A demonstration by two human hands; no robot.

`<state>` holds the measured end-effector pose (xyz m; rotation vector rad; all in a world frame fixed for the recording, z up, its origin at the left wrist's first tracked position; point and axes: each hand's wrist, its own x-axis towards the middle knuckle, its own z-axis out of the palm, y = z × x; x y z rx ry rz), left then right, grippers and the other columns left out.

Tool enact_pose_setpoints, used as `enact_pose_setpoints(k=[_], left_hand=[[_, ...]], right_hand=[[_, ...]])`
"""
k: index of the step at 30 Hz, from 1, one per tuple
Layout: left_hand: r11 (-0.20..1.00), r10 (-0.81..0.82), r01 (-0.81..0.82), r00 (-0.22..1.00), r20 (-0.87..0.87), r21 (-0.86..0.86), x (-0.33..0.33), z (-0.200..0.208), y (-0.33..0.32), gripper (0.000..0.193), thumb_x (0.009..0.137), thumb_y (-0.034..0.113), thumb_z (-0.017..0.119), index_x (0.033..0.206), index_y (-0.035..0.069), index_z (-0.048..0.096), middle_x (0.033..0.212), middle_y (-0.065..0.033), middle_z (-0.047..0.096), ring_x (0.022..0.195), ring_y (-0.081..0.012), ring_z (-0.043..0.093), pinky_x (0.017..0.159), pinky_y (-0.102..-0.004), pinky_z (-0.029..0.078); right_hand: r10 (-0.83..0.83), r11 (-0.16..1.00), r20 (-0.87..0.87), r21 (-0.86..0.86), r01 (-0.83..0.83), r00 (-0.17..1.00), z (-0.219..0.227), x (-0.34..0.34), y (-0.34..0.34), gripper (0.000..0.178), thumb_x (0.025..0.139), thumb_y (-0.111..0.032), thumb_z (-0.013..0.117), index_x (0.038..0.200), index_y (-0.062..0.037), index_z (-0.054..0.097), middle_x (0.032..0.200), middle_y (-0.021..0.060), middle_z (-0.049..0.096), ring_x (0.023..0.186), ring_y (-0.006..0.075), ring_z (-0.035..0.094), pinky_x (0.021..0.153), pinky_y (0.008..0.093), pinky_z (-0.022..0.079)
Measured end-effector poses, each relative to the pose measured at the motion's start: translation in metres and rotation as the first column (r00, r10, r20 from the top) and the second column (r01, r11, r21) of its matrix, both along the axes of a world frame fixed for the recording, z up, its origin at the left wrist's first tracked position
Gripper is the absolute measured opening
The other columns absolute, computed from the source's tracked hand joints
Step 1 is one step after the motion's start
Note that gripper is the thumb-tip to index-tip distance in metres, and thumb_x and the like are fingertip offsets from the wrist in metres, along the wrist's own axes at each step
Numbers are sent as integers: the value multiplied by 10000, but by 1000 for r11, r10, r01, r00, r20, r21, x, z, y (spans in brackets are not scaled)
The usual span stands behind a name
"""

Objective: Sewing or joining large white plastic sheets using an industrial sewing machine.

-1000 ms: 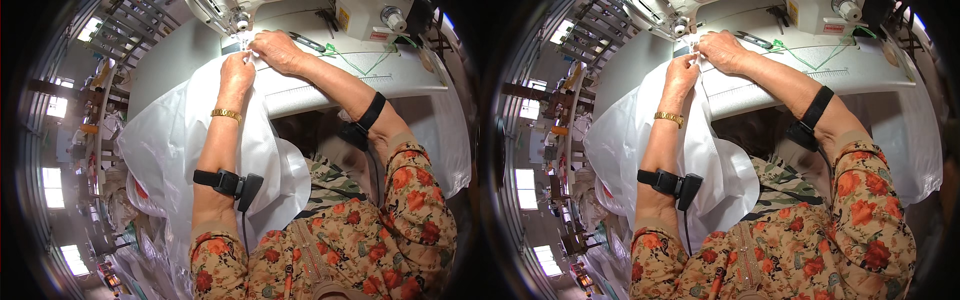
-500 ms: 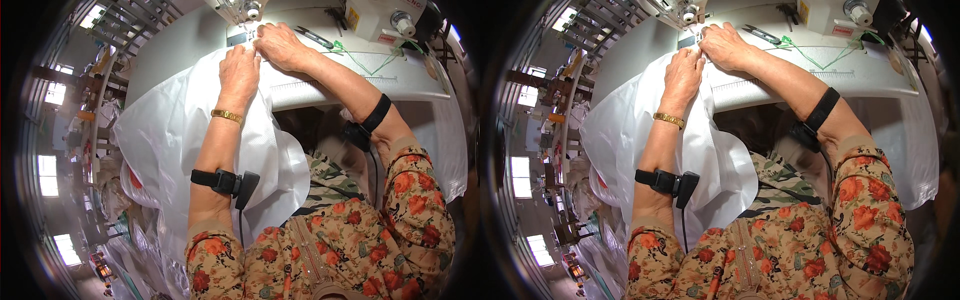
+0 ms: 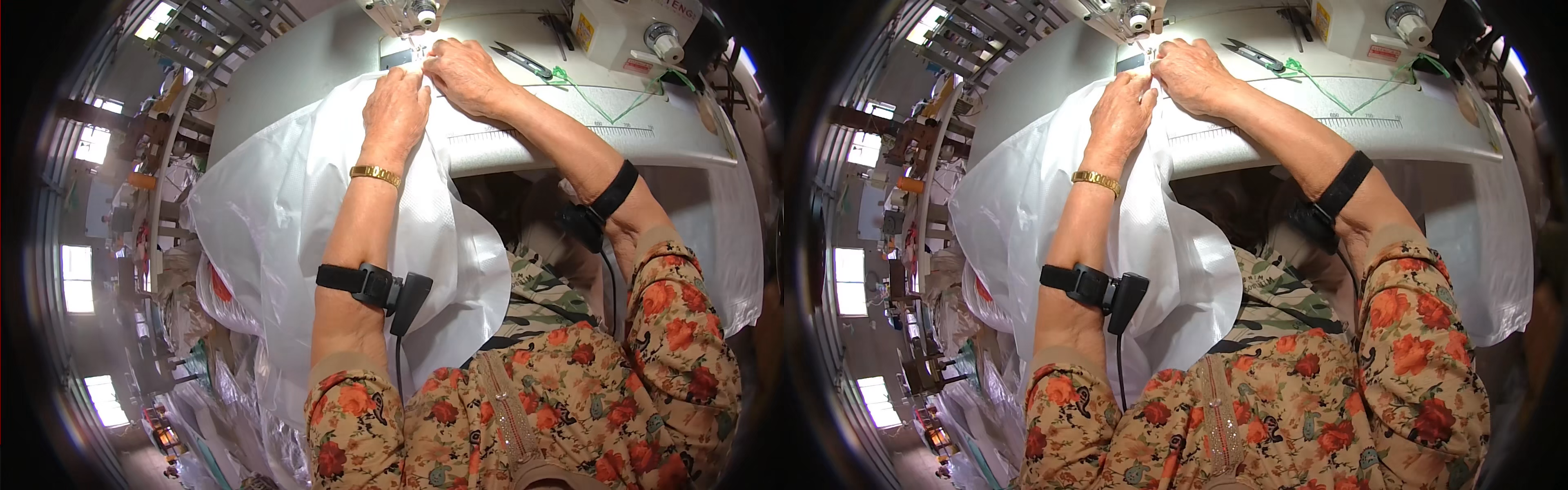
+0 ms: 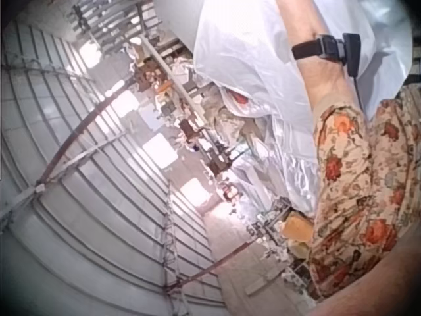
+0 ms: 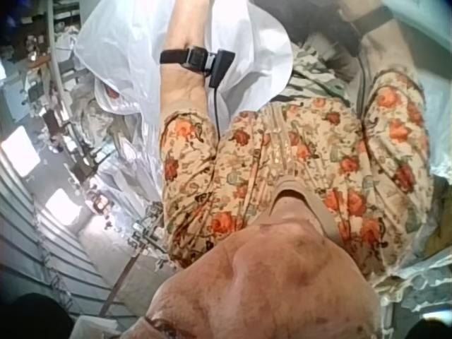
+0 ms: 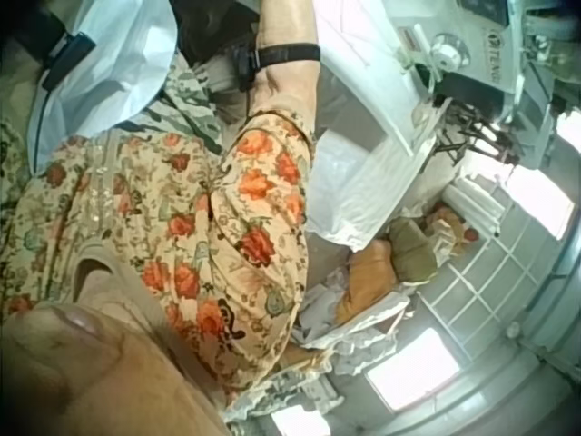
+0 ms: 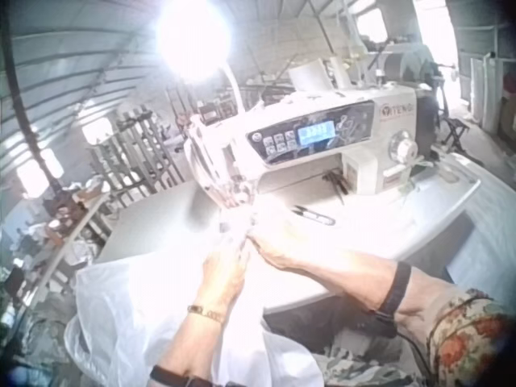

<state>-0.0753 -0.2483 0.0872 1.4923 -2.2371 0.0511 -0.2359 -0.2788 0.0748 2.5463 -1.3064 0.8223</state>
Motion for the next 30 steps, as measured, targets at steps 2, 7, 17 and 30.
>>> enact_pose_setpoints(k=[2, 7, 17, 30], left_hand=[[1000, 5, -4, 999, 40, -20, -2, -3, 3, 289, 909, 241, 587, 1148, 101, 667, 1132, -84, 625, 1086, -275, 590, 938, -400, 479], [1000, 2, -2, 1000, 21, -17, 0, -3, 3, 303, 910, 248, 587, 1168, 110, 668, 1168, -73, 615, 1113, -265, 577, 949, -400, 476], [993, -52, 47, 998, -45, -113, 0, -11, 2, 212, 878, 211, 616, 1023, 65, 667, 1055, -110, 608, 1032, -297, 586, 896, -428, 490], [996, -32, 33, 999, 18, -81, -2, -7, 6, 251, 903, 233, 605, 1095, 81, 663, 1108, -98, 605, 1079, -286, 581, 920, -414, 488]], right_hand=[[-1, 1000, 94, -15, 2, 996, -4, -2, 3, 210, 887, -159, 555, 932, -28, 714, 1037, 138, 647, 1053, 286, 590, 868, 451, 451], [50, 996, 88, -75, -43, 995, -5, -1, 2, 208, 889, -169, 571, 934, -24, 714, 1070, 141, 645, 1064, 283, 585, 872, 444, 465], [30, 997, 101, -71, -23, 994, -3, -3, 1, 177, 868, -176, 590, 918, -49, 702, 952, 89, 659, 956, 264, 615, 834, 402, 468], [-139, 987, 42, 84, 135, 989, -6, -4, -3, 280, 902, -243, 526, 1005, -20, 662, 1028, 169, 614, 1078, 315, 544, 931, 490, 402]])
